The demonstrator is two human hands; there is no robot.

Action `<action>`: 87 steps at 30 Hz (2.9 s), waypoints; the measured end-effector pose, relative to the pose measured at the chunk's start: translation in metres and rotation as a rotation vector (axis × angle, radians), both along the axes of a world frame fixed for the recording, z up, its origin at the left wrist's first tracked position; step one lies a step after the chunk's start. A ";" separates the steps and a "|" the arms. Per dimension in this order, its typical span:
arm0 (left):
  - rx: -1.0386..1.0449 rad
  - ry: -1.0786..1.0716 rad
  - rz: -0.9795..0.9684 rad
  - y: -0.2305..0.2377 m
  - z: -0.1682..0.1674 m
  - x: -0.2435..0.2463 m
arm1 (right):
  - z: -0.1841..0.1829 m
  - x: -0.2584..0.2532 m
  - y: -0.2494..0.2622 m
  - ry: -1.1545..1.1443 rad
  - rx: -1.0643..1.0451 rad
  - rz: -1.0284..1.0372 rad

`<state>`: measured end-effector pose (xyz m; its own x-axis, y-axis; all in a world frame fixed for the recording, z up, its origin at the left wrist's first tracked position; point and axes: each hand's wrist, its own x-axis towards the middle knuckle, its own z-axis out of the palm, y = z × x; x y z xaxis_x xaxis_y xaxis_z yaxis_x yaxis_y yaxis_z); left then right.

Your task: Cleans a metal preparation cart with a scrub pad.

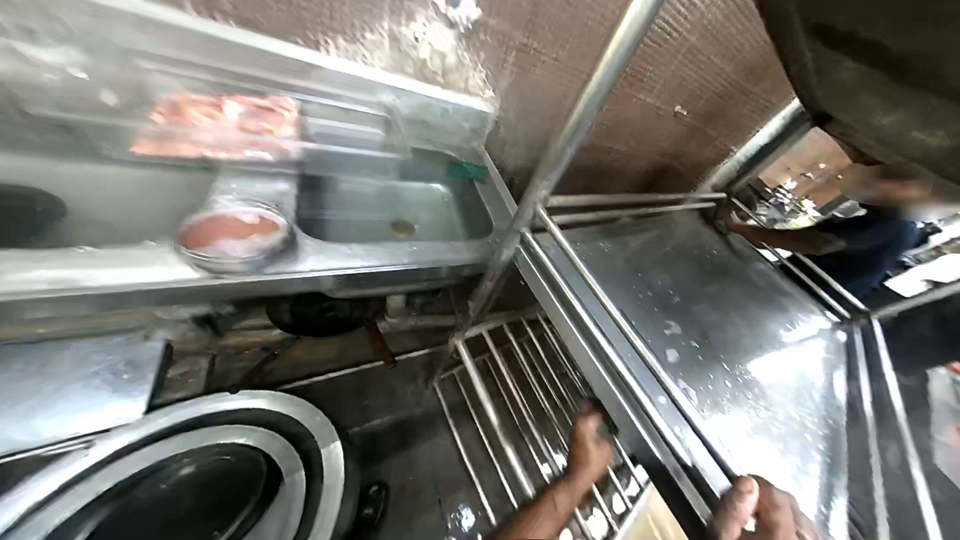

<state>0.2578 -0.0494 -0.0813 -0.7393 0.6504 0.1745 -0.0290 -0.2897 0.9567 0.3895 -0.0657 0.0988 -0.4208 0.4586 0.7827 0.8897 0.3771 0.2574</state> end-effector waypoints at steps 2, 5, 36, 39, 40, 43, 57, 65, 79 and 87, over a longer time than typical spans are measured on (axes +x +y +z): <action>-0.111 -0.166 0.046 0.012 -0.011 -0.014 | 0.006 0.007 -0.004 -0.047 -0.021 -0.001; -0.178 -0.550 0.198 0.015 -0.018 -0.049 | 0.010 0.003 -0.007 -0.064 -0.039 -0.017; -0.150 0.207 0.606 0.019 0.058 -0.203 | 0.008 -0.007 -0.006 0.058 -0.051 0.020; -0.166 0.260 0.613 0.016 0.057 -0.195 | 0.005 -0.011 -0.005 0.091 -0.011 -0.001; -0.191 0.304 0.558 0.006 0.056 -0.175 | 0.005 -0.011 -0.004 0.102 0.001 -0.003; -0.066 0.382 0.433 -0.019 0.045 -0.092 | 0.004 -0.009 -0.002 0.114 0.011 0.001; -0.164 0.525 0.574 0.003 0.082 -0.186 | 0.004 -0.016 0.000 0.205 0.028 -0.015; -0.327 0.487 0.409 -0.013 0.090 -0.219 | 0.003 -0.018 -0.002 0.224 0.012 -0.001; 0.254 -0.224 0.080 -0.101 0.123 -0.174 | 0.031 -0.007 -0.013 0.208 -0.423 0.024; 0.535 -0.061 -0.230 -0.056 0.206 -0.164 | 0.078 -0.084 0.040 0.682 -1.093 0.635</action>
